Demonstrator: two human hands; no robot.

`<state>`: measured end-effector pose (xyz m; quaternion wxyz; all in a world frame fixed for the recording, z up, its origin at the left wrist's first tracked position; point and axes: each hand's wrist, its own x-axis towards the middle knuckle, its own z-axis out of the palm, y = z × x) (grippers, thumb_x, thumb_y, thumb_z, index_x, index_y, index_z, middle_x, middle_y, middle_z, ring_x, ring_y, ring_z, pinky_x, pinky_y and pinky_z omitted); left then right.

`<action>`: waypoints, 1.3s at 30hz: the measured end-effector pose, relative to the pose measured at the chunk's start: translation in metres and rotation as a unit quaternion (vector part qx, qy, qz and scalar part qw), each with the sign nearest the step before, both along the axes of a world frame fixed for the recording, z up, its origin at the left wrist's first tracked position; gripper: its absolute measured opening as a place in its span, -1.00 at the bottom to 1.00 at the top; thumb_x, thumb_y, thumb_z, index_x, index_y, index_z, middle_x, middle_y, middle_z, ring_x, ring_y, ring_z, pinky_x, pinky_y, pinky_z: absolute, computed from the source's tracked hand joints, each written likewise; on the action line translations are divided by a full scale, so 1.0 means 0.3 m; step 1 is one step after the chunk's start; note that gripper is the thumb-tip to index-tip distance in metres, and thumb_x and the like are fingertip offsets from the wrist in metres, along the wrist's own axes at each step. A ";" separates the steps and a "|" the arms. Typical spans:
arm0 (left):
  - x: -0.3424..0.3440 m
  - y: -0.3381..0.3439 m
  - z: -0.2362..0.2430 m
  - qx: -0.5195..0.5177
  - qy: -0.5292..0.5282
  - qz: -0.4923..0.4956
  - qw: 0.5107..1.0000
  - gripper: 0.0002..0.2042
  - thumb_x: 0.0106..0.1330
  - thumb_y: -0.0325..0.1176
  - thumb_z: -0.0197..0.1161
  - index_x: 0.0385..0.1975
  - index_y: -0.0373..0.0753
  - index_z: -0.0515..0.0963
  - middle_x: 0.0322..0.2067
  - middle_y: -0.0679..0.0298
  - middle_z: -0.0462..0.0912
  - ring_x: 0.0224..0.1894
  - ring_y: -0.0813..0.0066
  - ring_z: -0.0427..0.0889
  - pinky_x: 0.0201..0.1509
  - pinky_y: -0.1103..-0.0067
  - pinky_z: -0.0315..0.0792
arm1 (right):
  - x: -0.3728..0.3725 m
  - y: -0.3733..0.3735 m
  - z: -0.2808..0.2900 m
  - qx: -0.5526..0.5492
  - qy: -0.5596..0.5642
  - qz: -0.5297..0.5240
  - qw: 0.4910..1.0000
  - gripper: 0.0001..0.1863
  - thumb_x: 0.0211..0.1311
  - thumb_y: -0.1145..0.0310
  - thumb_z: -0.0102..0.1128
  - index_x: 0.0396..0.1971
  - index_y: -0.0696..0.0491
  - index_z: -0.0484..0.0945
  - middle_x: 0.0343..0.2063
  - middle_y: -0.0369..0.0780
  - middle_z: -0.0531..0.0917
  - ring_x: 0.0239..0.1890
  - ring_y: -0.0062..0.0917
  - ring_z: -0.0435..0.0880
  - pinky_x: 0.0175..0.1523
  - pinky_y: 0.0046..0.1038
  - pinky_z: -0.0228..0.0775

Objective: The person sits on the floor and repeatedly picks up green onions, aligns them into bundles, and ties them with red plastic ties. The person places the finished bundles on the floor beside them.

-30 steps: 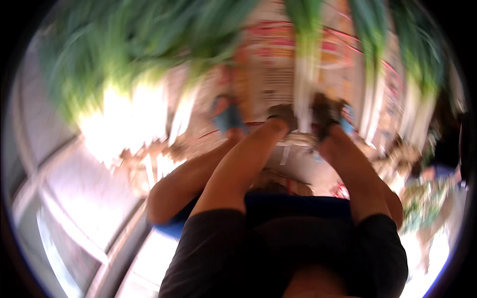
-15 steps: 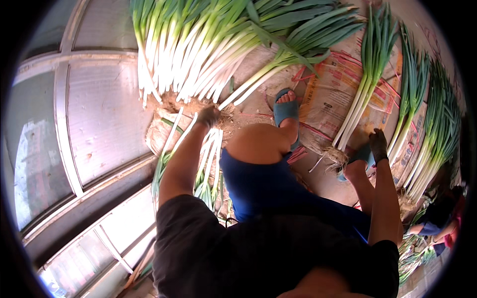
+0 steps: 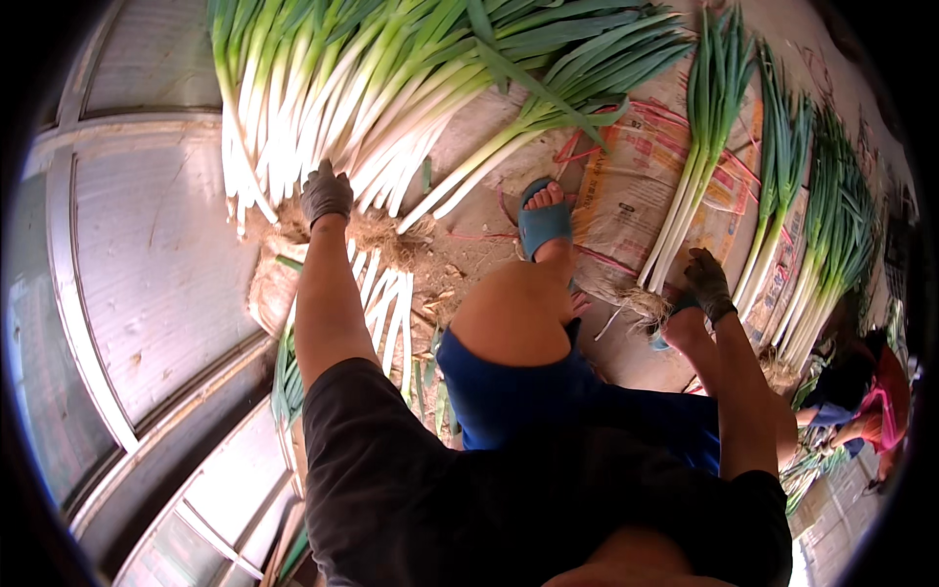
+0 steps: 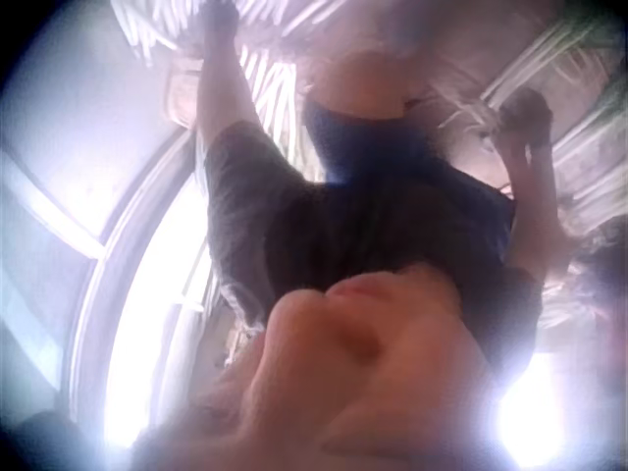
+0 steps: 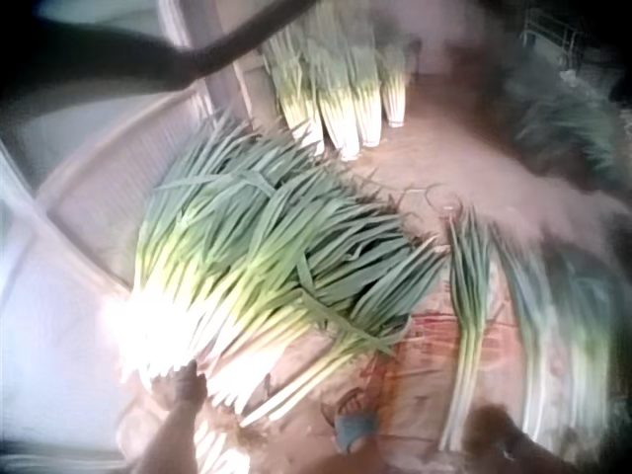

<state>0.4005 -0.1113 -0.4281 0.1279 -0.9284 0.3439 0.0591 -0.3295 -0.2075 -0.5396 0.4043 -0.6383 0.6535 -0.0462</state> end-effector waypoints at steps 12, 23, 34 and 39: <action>-0.220 0.062 0.466 -0.233 0.544 0.083 0.802 -0.80 0.41 -0.28 0.09 -0.07 -0.20 0.47 -0.56 0.45 0.42 -0.63 0.70 0.33 -0.59 0.67 0.26 | 0.377 0.045 0.424 -0.001 -0.210 0.005 0.978 -0.70 0.16 0.44 0.17 -0.07 0.07 0.50 -0.31 -0.22 0.58 -0.24 -0.51 0.57 -0.12 -0.52 0.43; -0.928 0.206 1.128 -0.225 0.707 -0.012 0.670 -0.44 0.32 -0.07 0.23 0.17 -0.32 0.31 -0.51 0.42 0.41 -0.62 0.72 0.32 -0.60 0.73 0.22 | 1.058 0.170 1.062 -0.306 -0.463 0.282 0.783 -0.71 0.20 0.44 0.19 -0.08 0.14 0.45 -0.32 -0.21 0.61 -0.23 -0.49 0.62 -0.08 -0.44 0.53; -1.349 0.285 1.052 -0.158 0.775 -0.022 0.611 -0.71 0.42 -0.11 0.05 -0.14 -0.22 0.37 -0.58 0.39 0.35 -0.72 0.65 0.29 -0.69 0.69 0.20 | 0.636 0.235 1.305 -0.023 -0.522 -0.218 0.824 -0.63 0.39 0.10 0.07 -0.29 0.16 0.54 -0.59 -0.27 0.63 -0.53 -0.63 0.58 -0.37 -0.56 0.42; -1.531 0.243 0.919 -0.132 0.824 -0.098 0.542 -0.71 0.45 -0.07 -0.02 -0.26 -0.20 0.36 -0.64 0.40 0.30 -0.75 0.66 0.23 -0.73 0.68 0.17 | 0.386 0.265 1.249 -0.056 -0.599 -0.234 0.764 -0.64 0.37 0.08 0.13 -0.19 0.12 0.49 -0.47 -0.30 0.56 -0.42 -0.61 0.58 -0.24 -0.55 0.49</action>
